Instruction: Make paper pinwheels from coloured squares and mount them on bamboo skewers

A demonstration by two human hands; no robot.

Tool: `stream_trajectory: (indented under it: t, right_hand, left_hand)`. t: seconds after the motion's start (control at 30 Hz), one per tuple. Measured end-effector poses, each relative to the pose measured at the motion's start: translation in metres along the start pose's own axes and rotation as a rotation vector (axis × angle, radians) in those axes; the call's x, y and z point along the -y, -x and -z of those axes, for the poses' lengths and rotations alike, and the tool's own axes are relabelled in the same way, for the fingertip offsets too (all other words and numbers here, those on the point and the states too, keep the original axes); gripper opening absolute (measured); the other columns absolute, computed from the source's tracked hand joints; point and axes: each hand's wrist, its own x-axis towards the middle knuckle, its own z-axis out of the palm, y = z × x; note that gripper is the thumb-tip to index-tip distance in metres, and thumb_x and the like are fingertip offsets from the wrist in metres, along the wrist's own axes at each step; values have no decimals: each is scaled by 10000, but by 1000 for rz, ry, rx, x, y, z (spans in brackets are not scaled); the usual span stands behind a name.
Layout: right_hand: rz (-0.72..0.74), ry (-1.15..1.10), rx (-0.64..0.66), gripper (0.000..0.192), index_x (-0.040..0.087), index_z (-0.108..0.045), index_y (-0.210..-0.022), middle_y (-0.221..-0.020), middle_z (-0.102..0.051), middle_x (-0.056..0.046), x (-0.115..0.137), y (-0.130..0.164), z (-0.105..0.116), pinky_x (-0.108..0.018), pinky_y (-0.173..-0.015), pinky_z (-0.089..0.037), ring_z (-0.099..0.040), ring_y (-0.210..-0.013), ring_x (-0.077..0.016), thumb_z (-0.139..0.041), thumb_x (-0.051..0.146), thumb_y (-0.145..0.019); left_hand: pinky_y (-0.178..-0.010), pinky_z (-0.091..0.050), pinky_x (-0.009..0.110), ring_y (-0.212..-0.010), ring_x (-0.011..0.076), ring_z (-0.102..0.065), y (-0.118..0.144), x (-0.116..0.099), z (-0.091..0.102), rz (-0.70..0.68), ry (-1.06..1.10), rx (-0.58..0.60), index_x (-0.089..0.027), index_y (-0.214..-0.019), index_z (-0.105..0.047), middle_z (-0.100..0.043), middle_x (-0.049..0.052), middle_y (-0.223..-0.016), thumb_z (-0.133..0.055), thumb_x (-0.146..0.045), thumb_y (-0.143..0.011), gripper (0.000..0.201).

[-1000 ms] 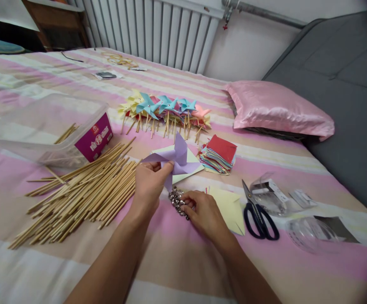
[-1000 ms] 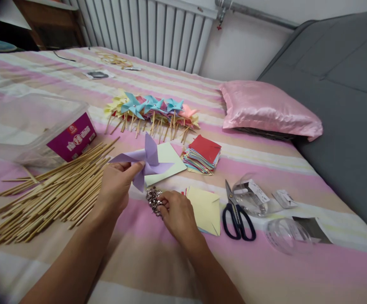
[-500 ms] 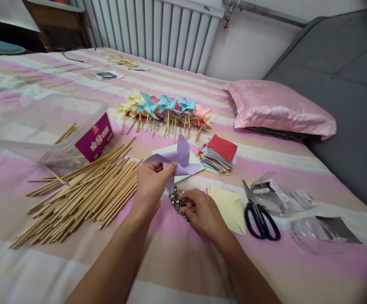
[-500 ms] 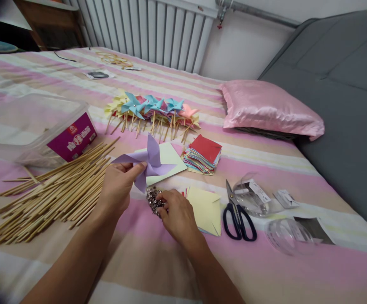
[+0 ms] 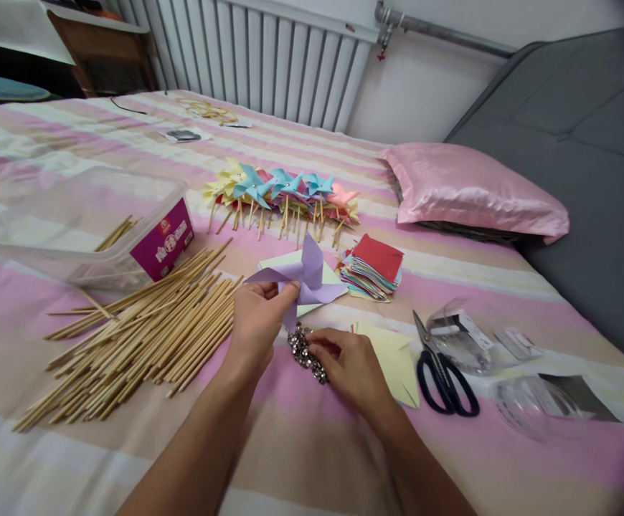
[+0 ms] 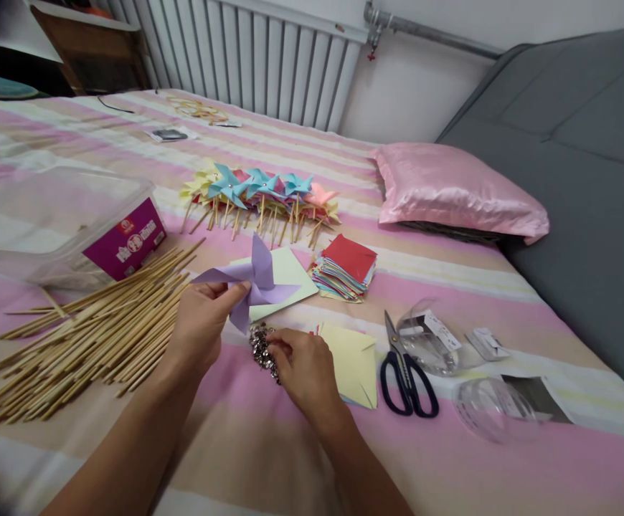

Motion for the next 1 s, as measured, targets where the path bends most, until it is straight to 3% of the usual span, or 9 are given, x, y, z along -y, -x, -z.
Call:
stream_trajectory:
  t: [0.43,0.77,0.87,1.0]
  right_hand:
    - [73,-198,-2,224,198,-709,-971,-935,-730,-39,11,3,10,-259,-713,-517,-671,-798,-165,-535,220,-832]
    - [26,-290,-29,172,168,-697,-898,-802,-724,-32,8,1,6,-244,-679,-522,-664,-709,-149,-574,209,-785]
    - [1,-157,-65,174,172,-695,-891,-792,-716,-32,2,-2,5,-244,-685,-505,-657,-706,-148,-561,179,-779]
    - [-32,201,-94,220,189,-701,-930,-839,-710,-52,-7,-6,5,-273,-711,-461,-639,-750,-176,-537,157,-786]
  left_hand:
    - [-542,-447,214,-540,139,-596,1,-2,0,54,32,15,-121,-643,-720,-652,5,-524,-716,-211,-576,113]
    - [-515,-432,218,-509,137,-579,2,-3,0,66,4,0,-124,-614,-719,-649,11,-516,-713,-215,-568,102]
    - [-529,-442,223,-520,141,-587,2,-2,0,67,17,8,-126,-635,-724,-649,9,-515,-714,-209,-562,111]
    - [-534,-446,226,-523,139,-588,2,-2,-1,71,23,14,-127,-630,-723,-652,12,-519,-714,-205,-565,102]
